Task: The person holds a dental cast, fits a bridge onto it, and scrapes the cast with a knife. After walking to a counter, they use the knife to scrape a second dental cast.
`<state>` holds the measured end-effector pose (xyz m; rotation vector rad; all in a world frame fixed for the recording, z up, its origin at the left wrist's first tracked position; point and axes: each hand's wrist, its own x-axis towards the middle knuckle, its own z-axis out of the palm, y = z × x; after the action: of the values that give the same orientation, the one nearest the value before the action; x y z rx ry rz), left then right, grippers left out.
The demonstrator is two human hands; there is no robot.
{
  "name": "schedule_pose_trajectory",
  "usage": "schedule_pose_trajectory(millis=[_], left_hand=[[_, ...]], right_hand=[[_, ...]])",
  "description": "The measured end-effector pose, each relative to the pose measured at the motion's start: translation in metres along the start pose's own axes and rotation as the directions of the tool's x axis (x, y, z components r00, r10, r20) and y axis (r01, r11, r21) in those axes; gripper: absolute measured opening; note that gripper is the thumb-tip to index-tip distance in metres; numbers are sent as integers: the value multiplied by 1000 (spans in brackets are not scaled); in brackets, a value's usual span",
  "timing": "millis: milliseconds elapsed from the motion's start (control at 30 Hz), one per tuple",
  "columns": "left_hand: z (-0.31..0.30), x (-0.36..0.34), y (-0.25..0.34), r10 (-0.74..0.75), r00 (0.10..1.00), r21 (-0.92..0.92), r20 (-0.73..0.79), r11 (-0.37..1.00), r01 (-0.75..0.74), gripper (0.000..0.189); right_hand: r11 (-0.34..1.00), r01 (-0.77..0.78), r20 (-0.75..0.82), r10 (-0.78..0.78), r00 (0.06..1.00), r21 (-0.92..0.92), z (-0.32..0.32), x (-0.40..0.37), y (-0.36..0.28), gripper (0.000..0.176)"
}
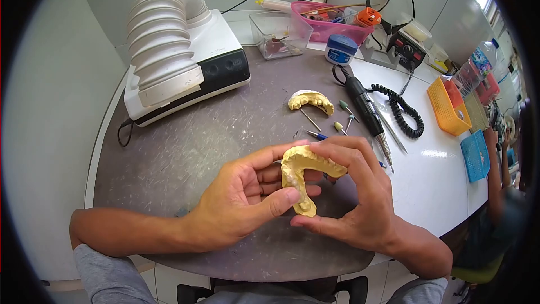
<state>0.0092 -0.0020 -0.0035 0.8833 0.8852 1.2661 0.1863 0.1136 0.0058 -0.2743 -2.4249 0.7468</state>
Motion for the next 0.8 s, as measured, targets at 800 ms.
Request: schedule_pose_trajectory(millis=[800], left_hand=[[-5,5,-7,-146,966,-317,215,925,211,48]], right_hand=[[964,212,-208,-242,948,-159,0,-10,-12,71]])
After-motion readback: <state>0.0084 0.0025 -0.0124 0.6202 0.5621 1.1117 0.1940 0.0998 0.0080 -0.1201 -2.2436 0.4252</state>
